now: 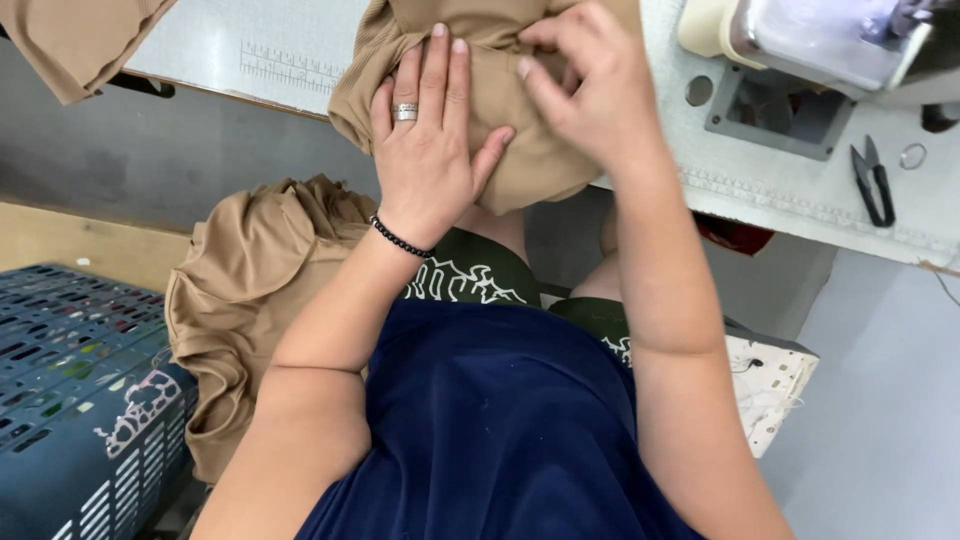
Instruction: Folding and stacking tan-colored fabric garment parts at a sewing workstation.
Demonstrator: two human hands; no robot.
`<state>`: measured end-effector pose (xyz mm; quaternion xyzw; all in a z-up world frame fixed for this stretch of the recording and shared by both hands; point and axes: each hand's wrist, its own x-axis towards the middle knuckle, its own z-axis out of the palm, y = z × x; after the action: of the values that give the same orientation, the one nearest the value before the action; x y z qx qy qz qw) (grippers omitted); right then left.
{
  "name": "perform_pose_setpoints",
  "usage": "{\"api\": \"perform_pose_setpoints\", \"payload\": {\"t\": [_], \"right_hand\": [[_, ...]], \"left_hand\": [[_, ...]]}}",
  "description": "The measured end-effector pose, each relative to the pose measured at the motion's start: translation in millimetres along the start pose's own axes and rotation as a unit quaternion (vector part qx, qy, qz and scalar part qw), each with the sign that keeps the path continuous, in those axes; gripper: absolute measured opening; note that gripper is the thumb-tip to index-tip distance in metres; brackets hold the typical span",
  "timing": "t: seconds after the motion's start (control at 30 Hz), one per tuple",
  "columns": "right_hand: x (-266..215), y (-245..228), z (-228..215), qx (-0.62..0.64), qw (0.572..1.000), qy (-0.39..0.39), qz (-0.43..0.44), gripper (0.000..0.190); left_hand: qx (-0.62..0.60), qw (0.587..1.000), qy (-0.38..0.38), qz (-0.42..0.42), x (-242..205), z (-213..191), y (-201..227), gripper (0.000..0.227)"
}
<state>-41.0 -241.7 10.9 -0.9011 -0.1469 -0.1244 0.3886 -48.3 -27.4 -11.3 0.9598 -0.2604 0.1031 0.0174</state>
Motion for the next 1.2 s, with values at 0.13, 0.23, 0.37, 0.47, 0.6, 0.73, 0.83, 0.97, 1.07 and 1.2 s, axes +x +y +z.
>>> {"api": "perform_pose_setpoints", "payload": {"t": [0.13, 0.23, 0.37, 0.47, 0.6, 0.73, 0.83, 0.97, 1.07, 1.2], "right_hand": [[15, 20, -1, 0.014, 0.999, -0.017, 0.025, 0.016], [16, 31, 3, 0.008, 1.0, 0.006, 0.011, 0.026], [22, 27, 3, -0.046, 0.997, 0.037, -0.045, 0.03], [25, 29, 5, -0.056, 0.996, 0.044, -0.044, 0.033], [28, 37, 9, -0.047, 0.999, 0.014, -0.019, 0.035], [23, 44, 13, -0.098, 0.995, 0.021, -0.012, 0.043], [25, 43, 12, -0.125, 0.991, 0.04, -0.023, 0.042], [24, 48, 11, -0.102, 0.994, 0.038, -0.028, 0.046], [25, 54, 9, -0.034, 0.998, 0.05, -0.004, 0.043], [21, 51, 4, 0.05, 0.994, 0.093, 0.036, 0.039]], "left_hand": [[-0.02, 1.0, -0.004, 0.001, 4, -4, 0, 0.08], [-0.044, 0.999, 0.003, -0.002, 7, -7, 0, 0.078], [-0.069, 0.997, 0.02, -0.004, 12, -13, 1, 0.075], [-0.076, 0.997, 0.014, -0.011, 14, -15, 0, 0.075], [-0.087, 0.996, -0.003, -0.022, 15, -12, -1, 0.077], [-0.104, 0.994, 0.008, -0.018, 20, -12, -2, 0.077], [-0.109, 0.994, 0.016, -0.015, 21, -12, -2, 0.077], [-0.116, 0.993, 0.022, -0.019, 18, -12, -3, 0.076], [-0.125, 0.991, 0.044, -0.017, 18, -11, -4, 0.075], [-0.163, 0.982, 0.087, -0.024, 12, -1, -8, 0.074]]}}
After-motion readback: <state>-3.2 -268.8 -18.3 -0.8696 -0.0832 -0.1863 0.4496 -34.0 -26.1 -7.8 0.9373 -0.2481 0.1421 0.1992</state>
